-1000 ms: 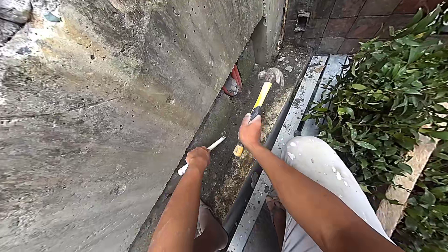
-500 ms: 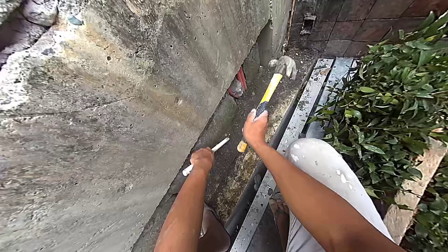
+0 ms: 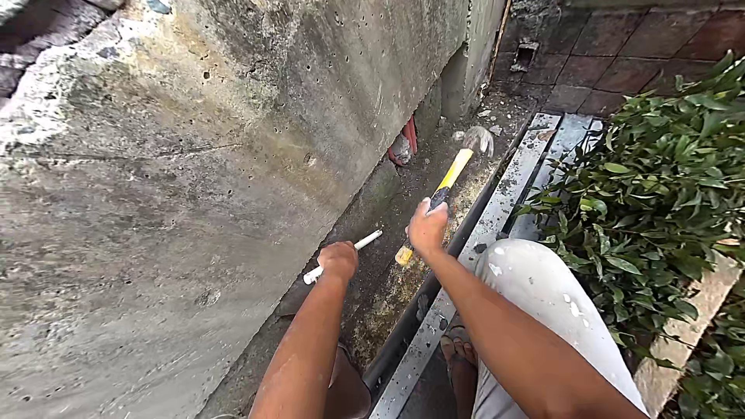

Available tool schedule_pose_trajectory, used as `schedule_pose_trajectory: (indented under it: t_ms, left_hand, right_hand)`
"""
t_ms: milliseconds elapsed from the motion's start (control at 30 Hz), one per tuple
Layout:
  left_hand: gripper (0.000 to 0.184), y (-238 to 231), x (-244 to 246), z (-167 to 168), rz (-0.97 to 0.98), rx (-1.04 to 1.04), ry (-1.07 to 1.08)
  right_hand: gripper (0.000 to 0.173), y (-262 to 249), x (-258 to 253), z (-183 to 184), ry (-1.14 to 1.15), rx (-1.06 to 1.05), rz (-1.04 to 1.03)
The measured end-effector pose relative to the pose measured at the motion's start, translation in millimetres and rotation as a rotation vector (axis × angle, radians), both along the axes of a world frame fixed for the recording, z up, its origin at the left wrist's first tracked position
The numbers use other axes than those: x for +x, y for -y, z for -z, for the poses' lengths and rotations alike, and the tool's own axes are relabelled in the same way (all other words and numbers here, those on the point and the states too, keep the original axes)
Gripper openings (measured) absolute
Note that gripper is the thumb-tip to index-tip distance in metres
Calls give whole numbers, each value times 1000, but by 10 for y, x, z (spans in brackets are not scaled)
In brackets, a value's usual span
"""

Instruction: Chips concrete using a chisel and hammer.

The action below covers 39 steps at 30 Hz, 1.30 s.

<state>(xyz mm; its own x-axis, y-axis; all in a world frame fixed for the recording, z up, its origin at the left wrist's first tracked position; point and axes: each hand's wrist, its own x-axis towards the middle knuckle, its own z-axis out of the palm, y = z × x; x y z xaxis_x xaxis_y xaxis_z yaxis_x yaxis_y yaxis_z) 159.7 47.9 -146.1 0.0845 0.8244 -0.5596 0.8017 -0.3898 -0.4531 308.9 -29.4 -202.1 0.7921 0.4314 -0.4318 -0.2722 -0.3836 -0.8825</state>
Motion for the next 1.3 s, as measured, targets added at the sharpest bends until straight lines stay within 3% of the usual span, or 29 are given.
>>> schedule_pose_trajectory:
  t_ms: [67, 133, 233, 333, 400, 467, 567, 633, 733, 900, 967, 1067, 1133, 1233, 1300]
  left_hand:
    - [36, 20, -7, -16, -1, -3, 2]
    - [35, 55, -9, -47, -1, -12, 12]
    - [37, 37, -40, -91, -10, -28, 35]
    - [36, 56, -49, -23, -37, -20, 53]
    - [33, 68, -32, -37, -57, -15, 70]
    - [29, 72, -31, -53, -60, -21, 70]
    - [30, 76, -10, -73, -41, -31, 42]
    - [29, 66, 13, -73, -39, -26, 36]
    - [27, 31, 17, -39, -42, -23, 29]
    - [30, 75, 17, -59, -85, -22, 71]
    - [29, 101, -9, -46, -84, -22, 69]
    - [30, 88, 5, -31, -66, -17, 41]
    - [30, 69, 39, -34, -55, -15, 27]
    - [31, 11, 44, -39, -45, -15, 10]
    - [31, 19, 28, -32, -35, -20, 7]
  right_hand:
    - [39, 161, -277, 196, -165, -178, -308]
    - [35, 203, -216, 237, -339, -301, -534]
    - [40, 149, 21, -80, -300, -197, -369]
    - [44, 73, 323, -294, -55, 14, -93]
    - [44, -56, 422, -348, 86, 127, 75]
    - [47, -86, 200, -203, 134, 95, 87]
    - [38, 194, -321, 142, -101, -244, -397]
    - [33, 198, -194, 163, -294, -319, -558]
    - [39, 172, 153, -144, -284, -129, -309]
    - [41, -67, 579, -467, 145, 198, 151]
    - [47, -80, 302, -260, 138, 131, 126]
    - [38, 188, -278, 160, -111, -188, -407]
    - [32, 162, -128, 148, -211, -271, -544]
    - [38, 102, 384, -329, -240, -18, -251]
    - [36, 109, 637, -545, -104, 145, -26]
